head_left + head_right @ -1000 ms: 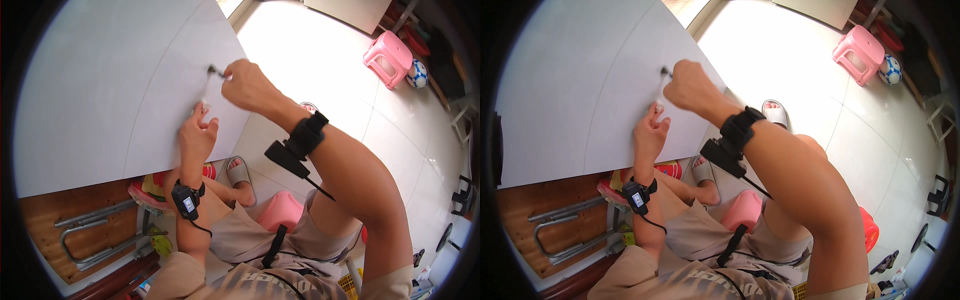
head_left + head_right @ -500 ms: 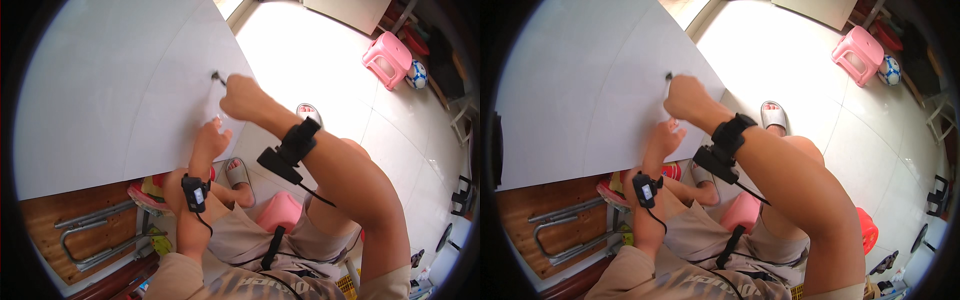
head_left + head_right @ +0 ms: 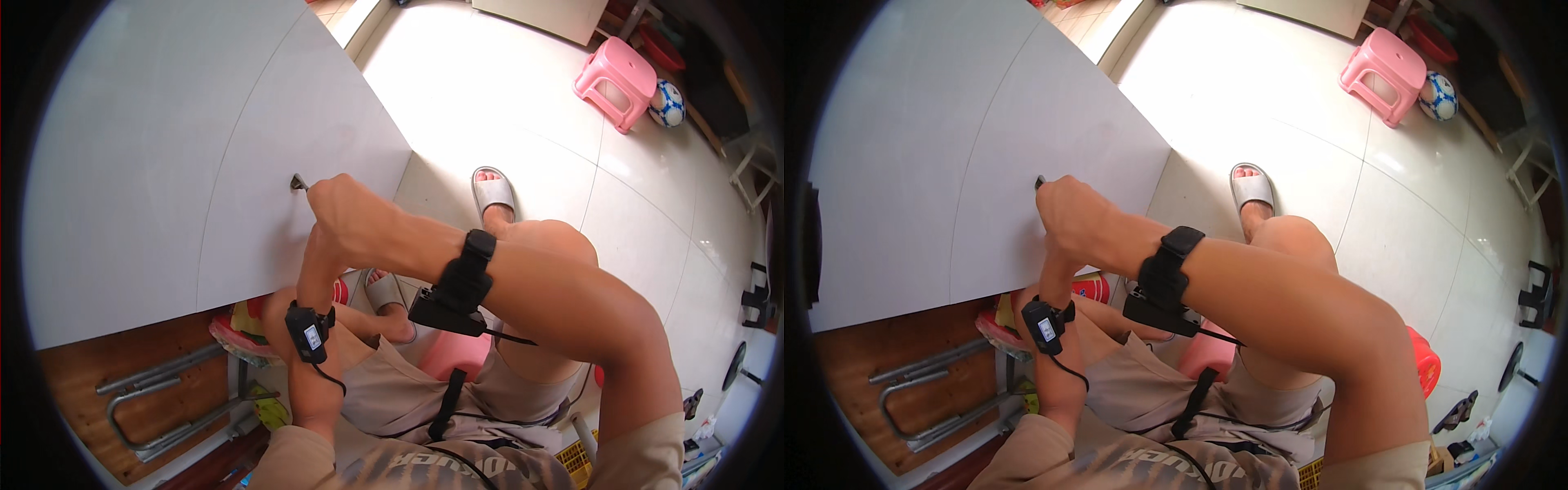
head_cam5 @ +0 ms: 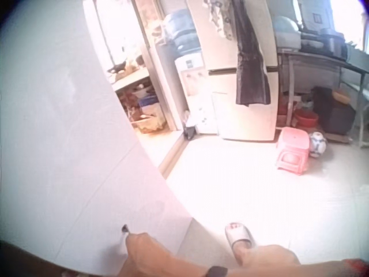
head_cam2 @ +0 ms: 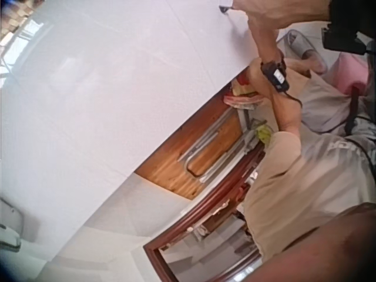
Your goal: Use a tool and adhesive to repair or adjust a white cabinet door.
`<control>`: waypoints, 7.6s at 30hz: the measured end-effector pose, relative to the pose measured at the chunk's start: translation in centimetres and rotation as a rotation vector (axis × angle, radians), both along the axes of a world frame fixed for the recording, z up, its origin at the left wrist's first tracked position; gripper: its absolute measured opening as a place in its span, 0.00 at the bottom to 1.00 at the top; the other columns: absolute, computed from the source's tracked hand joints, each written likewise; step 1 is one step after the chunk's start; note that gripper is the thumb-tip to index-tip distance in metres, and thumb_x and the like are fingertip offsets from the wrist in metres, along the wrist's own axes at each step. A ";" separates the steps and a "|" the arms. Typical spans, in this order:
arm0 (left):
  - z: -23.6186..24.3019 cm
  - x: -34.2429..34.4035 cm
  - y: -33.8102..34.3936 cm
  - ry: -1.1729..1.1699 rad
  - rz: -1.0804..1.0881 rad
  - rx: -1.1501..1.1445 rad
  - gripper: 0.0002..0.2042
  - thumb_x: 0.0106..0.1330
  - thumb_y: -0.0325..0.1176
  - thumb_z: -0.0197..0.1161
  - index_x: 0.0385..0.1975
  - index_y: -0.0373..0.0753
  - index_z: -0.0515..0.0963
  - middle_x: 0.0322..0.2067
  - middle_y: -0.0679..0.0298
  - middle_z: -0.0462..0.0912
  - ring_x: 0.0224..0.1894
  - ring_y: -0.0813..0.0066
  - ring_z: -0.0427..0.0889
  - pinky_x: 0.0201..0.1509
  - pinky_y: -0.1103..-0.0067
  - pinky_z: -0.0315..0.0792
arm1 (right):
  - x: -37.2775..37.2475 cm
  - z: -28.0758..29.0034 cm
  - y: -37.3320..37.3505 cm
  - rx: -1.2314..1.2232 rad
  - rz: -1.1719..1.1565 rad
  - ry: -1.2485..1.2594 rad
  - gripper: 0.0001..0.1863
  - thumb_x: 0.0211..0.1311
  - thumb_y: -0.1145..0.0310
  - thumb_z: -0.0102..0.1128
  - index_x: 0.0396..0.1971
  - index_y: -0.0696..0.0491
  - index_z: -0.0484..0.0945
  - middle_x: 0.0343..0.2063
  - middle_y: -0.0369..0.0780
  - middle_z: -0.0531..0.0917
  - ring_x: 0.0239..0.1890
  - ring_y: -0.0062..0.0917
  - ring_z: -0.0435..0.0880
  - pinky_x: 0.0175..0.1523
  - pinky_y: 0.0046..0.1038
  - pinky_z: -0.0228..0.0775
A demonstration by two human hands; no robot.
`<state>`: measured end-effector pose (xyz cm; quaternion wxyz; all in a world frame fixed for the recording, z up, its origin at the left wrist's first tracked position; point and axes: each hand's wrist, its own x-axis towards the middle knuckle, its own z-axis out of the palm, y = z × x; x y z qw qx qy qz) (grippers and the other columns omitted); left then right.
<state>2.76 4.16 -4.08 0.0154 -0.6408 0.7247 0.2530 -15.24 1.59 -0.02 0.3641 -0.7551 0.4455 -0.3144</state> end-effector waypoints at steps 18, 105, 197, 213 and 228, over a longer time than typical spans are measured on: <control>-0.3 -4.0 -3.0 0.597 0.164 -0.420 0.34 0.65 0.30 0.67 0.69 0.24 0.64 0.58 0.45 0.82 0.56 0.58 0.85 0.58 0.73 0.77 | -1.8 3.2 -1.2 0.140 -0.318 0.033 0.10 0.47 0.73 0.69 0.23 0.65 0.82 0.26 0.56 0.85 0.32 0.50 0.88 0.38 0.41 0.83; -1.2 -5.6 -2.5 0.092 0.081 -0.029 0.31 0.65 0.40 0.64 0.64 0.25 0.71 0.50 0.36 0.83 0.54 0.43 0.83 0.58 0.62 0.77 | -4.0 6.7 0.0 -0.048 -0.307 0.058 0.09 0.53 0.77 0.58 0.20 0.68 0.79 0.23 0.61 0.82 0.30 0.52 0.86 0.38 0.44 0.79; -1.4 -3.1 -2.7 0.359 0.073 -0.265 0.31 0.64 0.34 0.64 0.64 0.21 0.67 0.56 0.35 0.80 0.42 0.55 0.88 0.45 0.72 0.82 | -5.8 2.2 -4.1 -0.006 -0.493 -0.011 0.12 0.57 0.77 0.55 0.37 0.66 0.84 0.25 0.61 0.83 0.28 0.55 0.85 0.38 0.44 0.80; -0.7 -3.4 -2.7 0.341 0.080 -0.196 0.35 0.66 0.33 0.64 0.69 0.20 0.61 0.60 0.35 0.77 0.43 0.59 0.89 0.47 0.75 0.81 | -7.0 1.8 -6.4 -0.067 -0.617 -0.094 0.07 0.61 0.77 0.56 0.35 0.65 0.80 0.20 0.59 0.81 0.26 0.55 0.84 0.35 0.46 0.79; -2.4 -1.7 -3.4 0.436 0.078 -0.280 0.36 0.65 0.33 0.64 0.70 0.20 0.61 0.62 0.35 0.76 0.47 0.60 0.88 0.49 0.75 0.81 | -5.6 2.5 -4.2 -0.350 -0.595 -0.296 0.10 0.57 0.81 0.56 0.38 0.67 0.82 0.23 0.60 0.82 0.29 0.54 0.85 0.37 0.46 0.79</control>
